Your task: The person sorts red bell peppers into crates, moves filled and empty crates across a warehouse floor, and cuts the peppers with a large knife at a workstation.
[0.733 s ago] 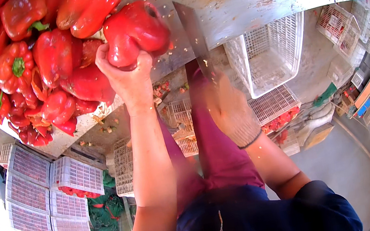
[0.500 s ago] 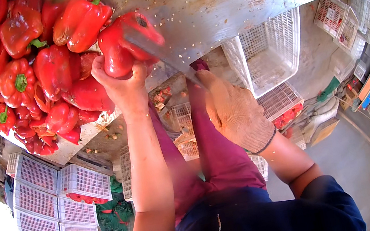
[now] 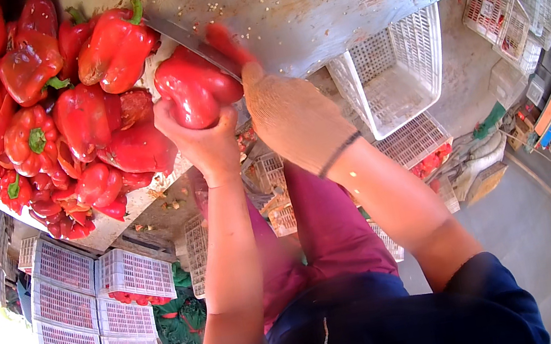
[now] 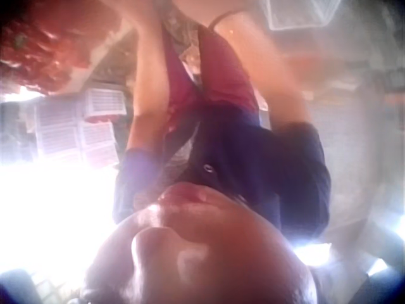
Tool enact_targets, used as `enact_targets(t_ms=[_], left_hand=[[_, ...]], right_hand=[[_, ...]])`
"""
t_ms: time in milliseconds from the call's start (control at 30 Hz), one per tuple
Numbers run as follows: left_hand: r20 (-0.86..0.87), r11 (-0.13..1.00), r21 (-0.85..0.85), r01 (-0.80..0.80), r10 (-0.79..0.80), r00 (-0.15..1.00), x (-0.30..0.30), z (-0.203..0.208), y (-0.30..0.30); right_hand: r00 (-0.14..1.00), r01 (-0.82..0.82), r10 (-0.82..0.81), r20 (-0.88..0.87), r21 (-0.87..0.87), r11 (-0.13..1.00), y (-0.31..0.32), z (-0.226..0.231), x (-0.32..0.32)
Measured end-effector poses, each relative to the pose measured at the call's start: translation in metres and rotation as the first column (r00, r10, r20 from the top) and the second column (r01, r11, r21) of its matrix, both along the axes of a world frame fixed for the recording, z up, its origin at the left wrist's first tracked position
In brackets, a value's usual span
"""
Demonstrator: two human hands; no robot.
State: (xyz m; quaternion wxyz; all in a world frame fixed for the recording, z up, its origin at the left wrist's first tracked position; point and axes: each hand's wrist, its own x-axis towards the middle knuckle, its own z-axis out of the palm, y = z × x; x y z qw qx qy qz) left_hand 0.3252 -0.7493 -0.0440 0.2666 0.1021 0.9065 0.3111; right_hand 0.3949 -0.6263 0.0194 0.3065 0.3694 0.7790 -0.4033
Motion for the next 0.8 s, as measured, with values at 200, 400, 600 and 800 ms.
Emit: enact_targets(t_ms=[200, 400, 600, 800], left_hand=[[0.373, 0.898, 0.283, -0.338, 0.222, 0.901, 0.007, -0.005, -0.043], [0.499, 0.9, 0.334, -0.281, 0.085, 0.862, -0.015, 0.032, -0.058], [0.034, 0.941, -0.16, 0.299, -0.297, 0.954, -0.004, 0.042, -0.009], [-0.189, 0.967, -0.207, 0.151, -0.191, 0.963, 0.008, 0.032, -0.005]], right_hand=[[0.999, -0.013, 0.015, -0.03, 0.041, 0.999, -0.026, -0.045, 0.023], [0.968, 0.084, -0.081, -0.239, 0.001, 0.996, -0.028, -0.028, 0.055], [0.957, 0.272, -0.257, -0.137, 0.103, 0.957, -0.013, 0.005, 0.07], [0.934, 0.301, -0.216, -0.283, 0.304, 0.904, -0.004, -0.019, 0.089]])
